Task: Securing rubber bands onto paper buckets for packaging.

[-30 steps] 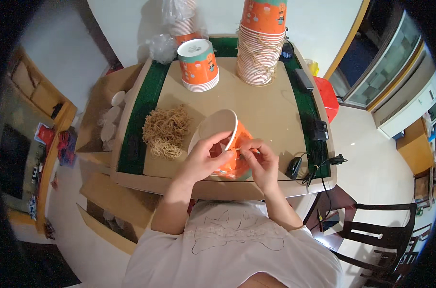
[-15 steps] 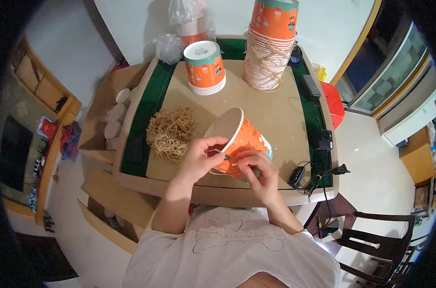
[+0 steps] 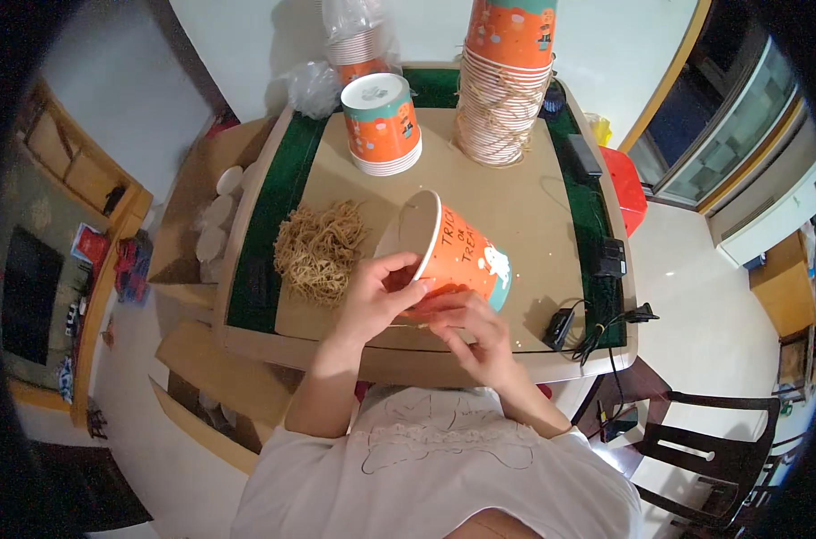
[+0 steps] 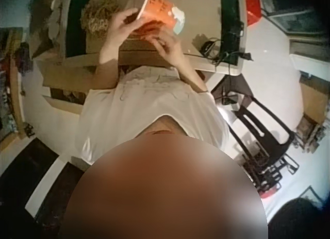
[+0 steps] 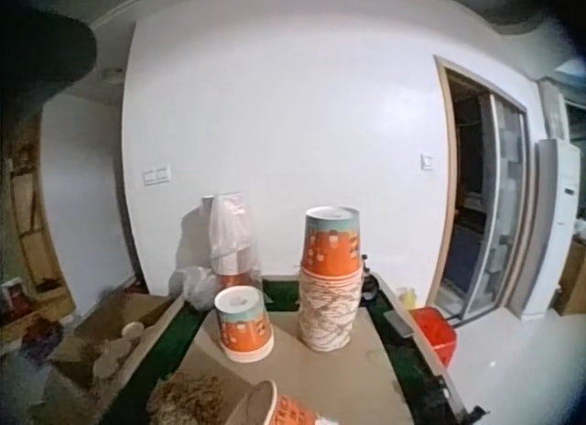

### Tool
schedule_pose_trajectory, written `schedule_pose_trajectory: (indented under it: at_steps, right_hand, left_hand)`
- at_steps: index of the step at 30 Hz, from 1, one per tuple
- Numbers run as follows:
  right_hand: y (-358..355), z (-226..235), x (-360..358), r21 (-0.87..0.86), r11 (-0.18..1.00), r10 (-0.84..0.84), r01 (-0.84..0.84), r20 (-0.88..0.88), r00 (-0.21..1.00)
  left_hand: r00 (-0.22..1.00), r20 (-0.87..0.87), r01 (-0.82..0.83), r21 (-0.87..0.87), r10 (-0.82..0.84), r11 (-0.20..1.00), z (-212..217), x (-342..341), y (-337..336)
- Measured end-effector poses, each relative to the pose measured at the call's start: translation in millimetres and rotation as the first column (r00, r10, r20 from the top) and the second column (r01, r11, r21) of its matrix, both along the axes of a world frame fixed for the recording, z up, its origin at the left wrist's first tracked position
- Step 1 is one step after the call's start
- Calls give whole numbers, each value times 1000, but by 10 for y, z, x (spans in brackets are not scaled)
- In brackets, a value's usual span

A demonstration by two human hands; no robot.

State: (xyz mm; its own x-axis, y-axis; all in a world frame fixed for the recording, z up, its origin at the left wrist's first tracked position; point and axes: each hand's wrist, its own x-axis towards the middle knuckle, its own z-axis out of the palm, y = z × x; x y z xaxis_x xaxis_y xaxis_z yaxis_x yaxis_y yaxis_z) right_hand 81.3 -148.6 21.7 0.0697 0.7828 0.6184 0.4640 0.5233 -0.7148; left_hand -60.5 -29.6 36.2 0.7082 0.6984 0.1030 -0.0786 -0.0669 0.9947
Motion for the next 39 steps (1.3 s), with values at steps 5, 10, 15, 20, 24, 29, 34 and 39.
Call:
schedule_pose_trajectory:
  at_steps: [5,10,15,20,24,29,34,39]
  right_hand:
    - [109,-104,57,-193,980,-104,56,-249,963]
    - [181,-355,169,-153,985,-114,82,-213,970]
    - [296,-417,133,-173,984,-111,33,-460,881]
    - [313,-440,162,-189,979,-139,76,-349,927]
    - [345,-501,198,-170,977,-175,129,-286,942]
    - [279,-295,180,-89,975,-212,204,-91,973]
    - [235,-183,162,-20,979,-201,201,13,980]
    - [208,-214,155,-17,977,-213,213,-15,977]
  left_hand:
    - [998,11,65,-174,-64,983,9,7,83]
    - [987,38,160,-144,-157,976,-24,48,8]
    - [882,-428,81,547,195,833,-274,136,13]
    - [954,-217,-157,233,209,960,-338,106,76]
    - [988,-111,-102,65,109,993,-162,72,22]
    - [964,-161,-184,160,210,970,-135,55,0]
    - [982,-129,-126,90,137,988,-143,122,13]
    - [991,-100,-87,23,89,996,-148,149,19]
